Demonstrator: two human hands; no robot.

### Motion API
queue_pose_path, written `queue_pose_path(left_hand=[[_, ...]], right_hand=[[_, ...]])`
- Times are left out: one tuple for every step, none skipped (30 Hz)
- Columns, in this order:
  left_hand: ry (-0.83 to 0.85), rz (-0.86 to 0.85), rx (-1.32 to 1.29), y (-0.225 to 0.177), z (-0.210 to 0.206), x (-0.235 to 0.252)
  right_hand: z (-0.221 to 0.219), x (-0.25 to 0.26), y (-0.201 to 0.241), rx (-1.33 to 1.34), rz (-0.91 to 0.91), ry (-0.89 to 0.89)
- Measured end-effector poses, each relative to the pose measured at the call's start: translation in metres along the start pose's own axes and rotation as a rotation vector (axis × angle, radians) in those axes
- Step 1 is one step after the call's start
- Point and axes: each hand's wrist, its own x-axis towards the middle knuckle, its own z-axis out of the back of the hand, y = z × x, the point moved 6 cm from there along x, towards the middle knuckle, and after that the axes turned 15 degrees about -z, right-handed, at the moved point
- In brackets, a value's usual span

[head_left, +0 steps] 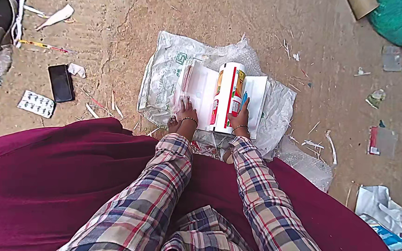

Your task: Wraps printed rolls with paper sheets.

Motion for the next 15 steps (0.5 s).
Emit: queue_pose_path(left_hand=[[0.028, 0.016, -0.032, 0.001, 0.002, 0.004], [0.048, 0.035, -0.061, 0.003, 0.002, 0.008], [0.054, 0.055, -0.097, 0.006, 0.001, 0.012], [0.044, 0.076, -0.14, 0.008, -0.002, 0.015], [0.026, 0.103, -0.2, 0.009, -0.003, 0.016], [-0.001, 0.132, -0.264, 0.007, -0.002, 0.015], [-0.058, 0.141, -0.331, 0.001, 0.001, 0.011], [-0.173, 0.121, -0.442, -0.009, 0.006, 0.005], [-0.323, 0.086, -0.561, -0.02, 0.014, 0.0], [-0.475, 0.045, -0.671, -0.032, 0.022, -0.004], [-0.603, -0.009, -0.763, -0.045, 0.027, -0.007], [-0.685, -0.081, -0.825, -0.059, 0.03, -0.011], [-0.714, -0.161, -0.859, -0.072, 0.032, -0.014], [-0.7, -0.232, -0.881, -0.083, 0.034, -0.015], [-0.673, -0.278, -0.888, -0.091, 0.035, -0.015]], right_hand=[[0.0, 0.0, 0.001, -0.029, -0.002, -0.001], [-0.001, -0.001, 0.002, -0.06, 0.001, -0.005], [-0.001, -0.002, 0.003, -0.082, 0.008, -0.009], [-0.002, -0.003, 0.003, -0.1, 0.015, -0.01], [-0.002, -0.003, 0.004, -0.107, 0.021, -0.006], [-0.002, -0.002, 0.005, -0.112, 0.03, -0.001], [-0.002, -0.001, 0.004, -0.116, 0.033, 0.009], [-0.002, -0.002, 0.003, -0.118, 0.034, 0.018], [-0.001, -0.002, 0.004, -0.12, 0.037, 0.024], [0.0, -0.002, 0.005, -0.118, 0.041, 0.027], [0.0, -0.001, 0.006, -0.115, 0.044, 0.03], [0.0, -0.001, 0.005, -0.108, 0.046, 0.031], [0.0, -0.002, 0.003, -0.102, 0.042, 0.034], [0.0, -0.003, 0.003, -0.095, 0.037, 0.039], [0.001, -0.002, 0.005, -0.095, 0.036, 0.042]])
